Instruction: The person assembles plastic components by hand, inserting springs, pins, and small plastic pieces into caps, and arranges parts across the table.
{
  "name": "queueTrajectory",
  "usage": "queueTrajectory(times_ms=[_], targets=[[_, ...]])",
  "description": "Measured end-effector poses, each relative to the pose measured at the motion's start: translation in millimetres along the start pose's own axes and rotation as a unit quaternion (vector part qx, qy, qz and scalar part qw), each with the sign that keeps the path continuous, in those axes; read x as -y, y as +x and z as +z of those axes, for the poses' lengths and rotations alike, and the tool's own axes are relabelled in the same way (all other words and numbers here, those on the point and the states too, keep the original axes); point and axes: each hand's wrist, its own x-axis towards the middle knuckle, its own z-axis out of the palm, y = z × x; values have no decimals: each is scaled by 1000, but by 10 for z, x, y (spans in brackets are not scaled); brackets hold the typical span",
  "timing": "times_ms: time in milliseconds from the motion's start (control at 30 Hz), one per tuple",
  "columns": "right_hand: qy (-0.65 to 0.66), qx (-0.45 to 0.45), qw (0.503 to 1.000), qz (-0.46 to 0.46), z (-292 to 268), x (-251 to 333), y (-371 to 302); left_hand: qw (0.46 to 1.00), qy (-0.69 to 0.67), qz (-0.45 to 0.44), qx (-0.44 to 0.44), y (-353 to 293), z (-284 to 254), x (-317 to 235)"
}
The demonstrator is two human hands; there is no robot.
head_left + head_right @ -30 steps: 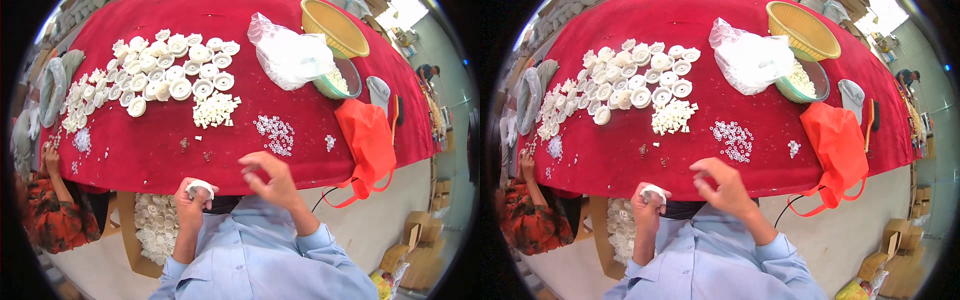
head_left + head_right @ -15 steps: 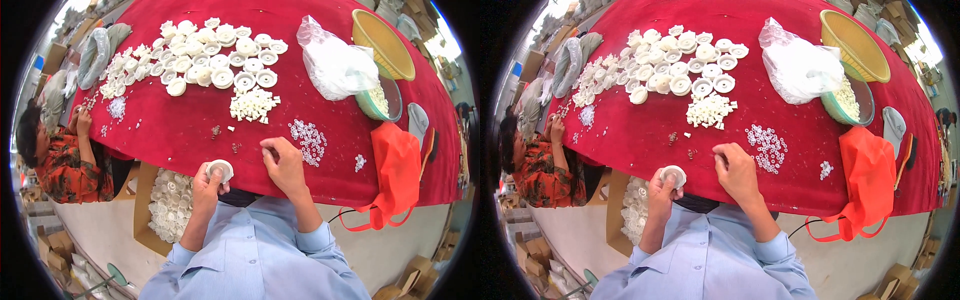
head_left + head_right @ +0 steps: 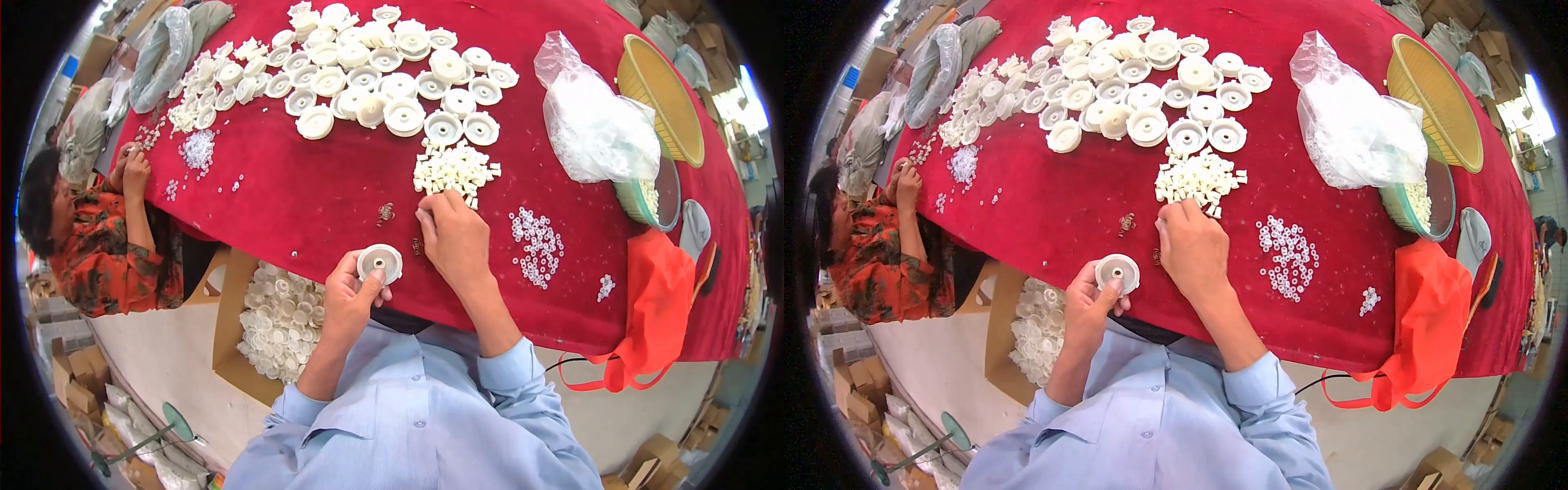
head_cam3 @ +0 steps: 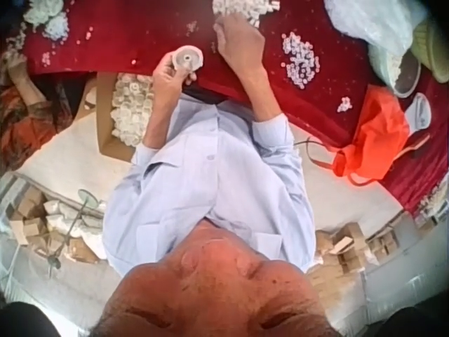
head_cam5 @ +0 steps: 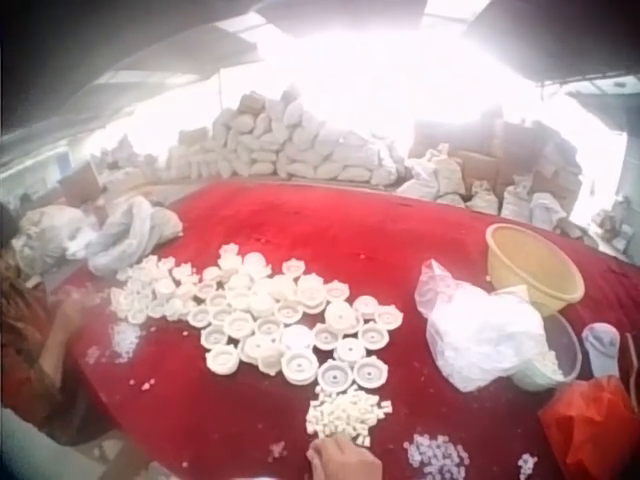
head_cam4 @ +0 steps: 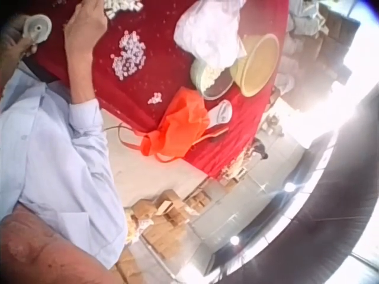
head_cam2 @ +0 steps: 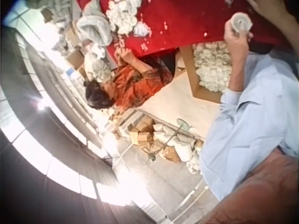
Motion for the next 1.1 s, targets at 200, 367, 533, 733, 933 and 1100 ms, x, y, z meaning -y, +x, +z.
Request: queueTrajectory(times_ms=[200,367,533,733,933,1100], targets=[[91,-28,995,26,-402,-172,-516,1000,6,-9,11,14,-6,11],[174,-56,980,75,-508,-146,-777,999,30,-7,9,-3,63,-34],[177,-69,979,77,-513,-140,-773,1000,12,-4,24,0,126,-90],[169,2,985,33,-372,-45,-486,992,-102,-71,25,24,146,-120],[-5,45,998,-43,-172,-74,-372,997,-60,-47,-2,77,122,-102],[20,46,999,-19,-169,-56,-365,999,26,-17,-27,197,243,-83]])
